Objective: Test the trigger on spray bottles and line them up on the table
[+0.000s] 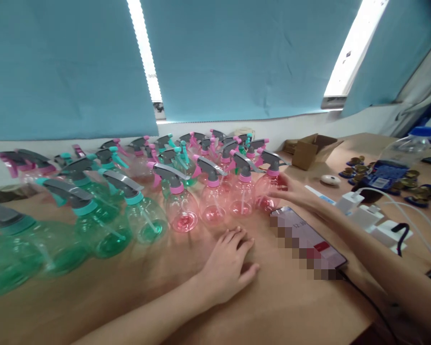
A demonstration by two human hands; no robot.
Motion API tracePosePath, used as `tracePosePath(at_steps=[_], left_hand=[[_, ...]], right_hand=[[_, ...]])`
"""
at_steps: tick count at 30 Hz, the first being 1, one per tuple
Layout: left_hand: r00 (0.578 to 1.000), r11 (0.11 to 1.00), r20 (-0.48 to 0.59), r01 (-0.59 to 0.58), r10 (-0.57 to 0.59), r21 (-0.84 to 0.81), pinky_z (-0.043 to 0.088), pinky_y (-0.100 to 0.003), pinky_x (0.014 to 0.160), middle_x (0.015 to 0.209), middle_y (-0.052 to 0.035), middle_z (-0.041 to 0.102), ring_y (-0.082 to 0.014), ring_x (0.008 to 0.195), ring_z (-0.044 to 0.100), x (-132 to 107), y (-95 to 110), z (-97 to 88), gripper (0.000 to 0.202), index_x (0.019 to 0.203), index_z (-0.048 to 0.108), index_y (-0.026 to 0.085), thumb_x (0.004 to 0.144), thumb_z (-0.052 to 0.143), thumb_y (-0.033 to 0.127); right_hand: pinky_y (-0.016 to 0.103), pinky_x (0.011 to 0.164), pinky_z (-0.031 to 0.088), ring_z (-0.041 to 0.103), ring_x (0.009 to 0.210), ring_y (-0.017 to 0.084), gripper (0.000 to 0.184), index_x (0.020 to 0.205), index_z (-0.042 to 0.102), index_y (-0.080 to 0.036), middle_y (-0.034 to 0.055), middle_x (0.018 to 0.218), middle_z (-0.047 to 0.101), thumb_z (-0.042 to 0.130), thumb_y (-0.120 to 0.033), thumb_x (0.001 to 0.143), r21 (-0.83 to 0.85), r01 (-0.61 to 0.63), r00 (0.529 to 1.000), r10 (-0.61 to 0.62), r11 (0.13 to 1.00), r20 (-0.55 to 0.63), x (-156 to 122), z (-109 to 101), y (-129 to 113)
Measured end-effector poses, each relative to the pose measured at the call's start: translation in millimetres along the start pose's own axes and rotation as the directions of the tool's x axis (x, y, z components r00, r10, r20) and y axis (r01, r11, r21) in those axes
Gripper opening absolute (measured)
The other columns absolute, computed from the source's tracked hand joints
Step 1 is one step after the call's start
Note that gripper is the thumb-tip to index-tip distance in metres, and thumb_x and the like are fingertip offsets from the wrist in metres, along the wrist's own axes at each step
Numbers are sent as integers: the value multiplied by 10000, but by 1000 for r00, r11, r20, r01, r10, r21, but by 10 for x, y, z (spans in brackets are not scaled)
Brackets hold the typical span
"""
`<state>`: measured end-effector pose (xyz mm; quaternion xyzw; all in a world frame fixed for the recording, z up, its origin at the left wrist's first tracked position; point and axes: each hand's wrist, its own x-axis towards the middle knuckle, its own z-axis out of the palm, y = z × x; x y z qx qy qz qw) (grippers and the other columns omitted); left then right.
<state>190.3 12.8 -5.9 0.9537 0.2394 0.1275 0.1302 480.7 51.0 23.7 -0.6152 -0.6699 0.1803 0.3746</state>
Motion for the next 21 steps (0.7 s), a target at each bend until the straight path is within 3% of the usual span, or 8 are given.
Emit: tracePosePath(at_steps=[4, 7, 10, 13, 17, 21], left_hand=[[1000, 1000, -16, -5, 5, -8, 324, -492, 1078, 1384, -175, 490, -318, 1313, 402, -20, -13, 18, 455, 1278, 539, 112, 894, 606, 348], [1000, 1000, -23, -10, 9, -12, 332, -492, 1073, 1374, -169, 505, -312, 1303, 419, -62, -27, 2, 444, 1277, 538, 121, 900, 596, 349], [999, 1000, -31, -14, 13, -15, 334, -486, 1073, 1364, -177, 514, -312, 1299, 428, -140, -51, -29, 447, 1281, 537, 112, 905, 586, 349], [999, 1000, -39, -8, 7, -17, 330, -482, 1077, 1372, -183, 506, -312, 1301, 427, -270, -95, -71, 450, 1287, 532, 108, 902, 586, 334], [998, 1000, -53, 21, -22, -14, 351, -497, 1061, 1379, -172, 504, -321, 1291, 440, -572, -188, -164, 440, 1297, 522, 127, 905, 580, 318], [994, 998, -82, 68, -68, 2, 367, -488, 1054, 1363, -154, 520, -318, 1272, 458, -1044, -313, -316, 403, 1261, 540, 147, 889, 600, 291]], right_hand=[[504, 1012, 439, 529, 1224, 317, 708, 1359, 394, -225, 137, 1364, 527, 669, -492, 763, -18, -19, 999, 18, 1000, -38, -125, 0, -45], [580, 961, 455, 500, 1242, 384, 809, 1366, 389, -169, 214, 1353, 516, 655, -592, 730, -152, -122, 974, 89, 981, -207, -347, 12, -180], [566, 884, 510, 604, 1106, 357, 669, 1298, 466, -192, 184, 1223, 615, 605, -589, 778, -220, -123, 962, 61, 968, -267, -621, 80, -428], [527, 863, 528, 637, 1034, 313, 439, 1182, 543, -223, 144, 1168, 644, 570, -497, 839, -258, -6, 988, -34, 966, -151, -815, 259, -736], [475, 826, 543, 660, 961, 274, 242, 1032, 601, -253, 75, 1024, 701, 575, -414, 853, -214, 133, 991, -136, 968, 2, -869, 684, -1137], [417, 859, 534, 657, 980, 224, 199, 1068, 606, -252, 53, 1069, 694, 565, -286, 877, -134, 306, 935, -271, 942, 230, -812, 1215, -1571]])
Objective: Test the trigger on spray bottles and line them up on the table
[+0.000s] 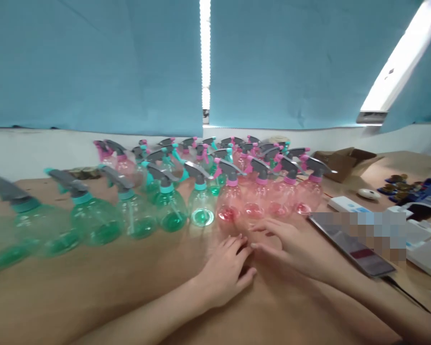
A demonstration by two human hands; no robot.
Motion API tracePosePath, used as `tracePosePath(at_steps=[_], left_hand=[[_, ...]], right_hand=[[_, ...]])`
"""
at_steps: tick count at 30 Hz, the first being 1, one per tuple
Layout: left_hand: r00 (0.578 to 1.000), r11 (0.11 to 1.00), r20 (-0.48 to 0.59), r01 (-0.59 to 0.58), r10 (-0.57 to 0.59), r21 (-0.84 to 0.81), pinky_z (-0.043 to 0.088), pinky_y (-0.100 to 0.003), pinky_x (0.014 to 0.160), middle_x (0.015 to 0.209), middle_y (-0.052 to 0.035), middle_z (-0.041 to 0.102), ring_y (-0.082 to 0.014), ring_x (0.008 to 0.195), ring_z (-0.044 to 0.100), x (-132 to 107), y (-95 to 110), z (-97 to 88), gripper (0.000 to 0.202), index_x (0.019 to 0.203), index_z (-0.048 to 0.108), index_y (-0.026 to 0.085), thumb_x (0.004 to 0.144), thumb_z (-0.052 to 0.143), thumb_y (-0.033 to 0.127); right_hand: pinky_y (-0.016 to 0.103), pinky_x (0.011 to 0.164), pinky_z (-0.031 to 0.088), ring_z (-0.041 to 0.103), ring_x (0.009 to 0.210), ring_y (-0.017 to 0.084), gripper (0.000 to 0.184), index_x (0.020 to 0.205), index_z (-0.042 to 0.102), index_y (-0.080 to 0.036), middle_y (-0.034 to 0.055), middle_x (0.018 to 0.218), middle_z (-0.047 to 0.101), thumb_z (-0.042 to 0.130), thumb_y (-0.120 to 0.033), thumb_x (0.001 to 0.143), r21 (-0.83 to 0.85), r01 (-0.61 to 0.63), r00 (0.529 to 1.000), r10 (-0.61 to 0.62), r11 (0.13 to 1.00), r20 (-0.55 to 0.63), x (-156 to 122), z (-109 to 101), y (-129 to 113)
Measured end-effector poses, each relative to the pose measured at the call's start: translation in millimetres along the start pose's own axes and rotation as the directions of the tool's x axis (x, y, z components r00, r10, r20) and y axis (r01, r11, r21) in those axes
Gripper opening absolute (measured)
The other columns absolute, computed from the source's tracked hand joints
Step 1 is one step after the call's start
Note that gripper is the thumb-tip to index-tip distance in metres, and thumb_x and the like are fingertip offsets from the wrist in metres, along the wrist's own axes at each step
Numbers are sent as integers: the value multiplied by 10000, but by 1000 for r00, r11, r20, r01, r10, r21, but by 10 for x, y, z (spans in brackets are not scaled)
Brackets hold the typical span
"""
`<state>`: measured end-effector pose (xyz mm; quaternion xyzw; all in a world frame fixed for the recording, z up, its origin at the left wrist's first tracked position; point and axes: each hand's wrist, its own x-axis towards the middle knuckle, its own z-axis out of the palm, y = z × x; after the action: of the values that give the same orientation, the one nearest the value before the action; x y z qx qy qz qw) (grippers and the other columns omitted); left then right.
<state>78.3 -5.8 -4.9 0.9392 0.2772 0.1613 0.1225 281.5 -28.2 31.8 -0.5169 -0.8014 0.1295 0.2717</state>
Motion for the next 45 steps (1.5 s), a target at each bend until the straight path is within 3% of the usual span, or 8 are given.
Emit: tracePosePath(at_steps=[5, 12, 21, 24, 28, 31, 38, 45], left_hand=[[994, 996, -56, 92, -91, 16, 414, -440, 1017, 1300, -132, 559, -293, 1192, 517, -728, -268, -324, 273, 1141, 586, 163, 880, 609, 237], [946, 956, -163, 290, -279, 44, 422, -440, 1002, 1298, -84, 562, -273, 1186, 527, -1790, -646, -774, 337, 1247, 518, 227, 910, 537, 230], [781, 846, -361, 531, -510, -49, 456, -391, 955, 1182, -43, 612, -234, 1087, 583, -2703, -924, -1159, 236, 1150, 577, 248, 931, 493, 270], [646, 781, -500, 614, -578, -110, 446, -420, 956, 1138, -50, 608, -246, 1080, 580, -2900, -1056, -1338, 226, 1122, 566, 238, 932, 473, 319], [341, 645, -678, 720, -651, -256, 474, -455, 893, 1167, -106, 541, -292, 1097, 566, -3057, -1301, -1568, 328, 1176, 460, 185, 946, 454, 418], [221, 601, -721, 731, -657, -324, 450, -445, 923, 1304, -157, 423, -346, 1222, 464, -3087, -1547, -1643, 559, 1307, 344, 137, 892, 524, 465], [246, 612, -676, 697, -694, -374, 362, -479, 1015, 1423, -181, 349, -350, 1304, 387, -3036, -2008, -1550, 866, 1433, 218, 189, 767, 699, 460], [256, 615, -654, 678, -711, -403, 410, -463, 984, 1383, -146, 444, -317, 1232, 478, -2949, -2033, -1562, 735, 1421, 299, 200, 840, 697, 410]], right_hand=[[372, 854, 532, 639, 980, 201, 177, 1050, 607, -232, 54, 1033, 682, 545, -219, 885, 134, 241, 949, -263, 961, 175, 400, 491, -633], [371, 864, 533, 649, 1001, 193, 226, 1094, 614, -243, 59, 1074, 682, 568, -230, 873, 303, 341, 894, -407, 890, 187, 911, 1114, -1310], [370, 884, 553, 660, 1018, 189, 257, 1096, 631, -217, 74, 1124, 684, 586, -201, 843, 564, 314, 870, -469, 764, 152, 1387, 1815, -2178], [389, 870, 560, 648, 1049, 210, 312, 1139, 612, -204, 96, 1161, 671, 603, -206, 827, 584, 306, 869, -471, 752, 152, 1521, 2010, -2432], [386, 829, 569, 663, 1005, 214, 345, 1163, 607, -159, 123, 1182, 668, 599, -196, 821, 613, 286, 861, -478, 736, 173, 1702, 2249, -2647], [398, 830, 563, 676, 979, 215, 353, 1168, 610, -164, 118, 1180, 674, 597, -197, 817, 634, 255, 856, -476, 730, 204, 1813, 2383, -2697], [443, 890, 529, 679, 973, 222, 474, 1257, 569, -204, 112, 1180, 674, 642, -211, 790, 663, 126, 875, -398, 738, 277, 1932, 2518, -2555], [446, 936, 515, 636, 1096, 220, 627, 1364, 467, -261, 101, 1273, 625, 683, -280, 776, 723, 28, 870, -373, 690, 322, 1850, 2450, -2326]])
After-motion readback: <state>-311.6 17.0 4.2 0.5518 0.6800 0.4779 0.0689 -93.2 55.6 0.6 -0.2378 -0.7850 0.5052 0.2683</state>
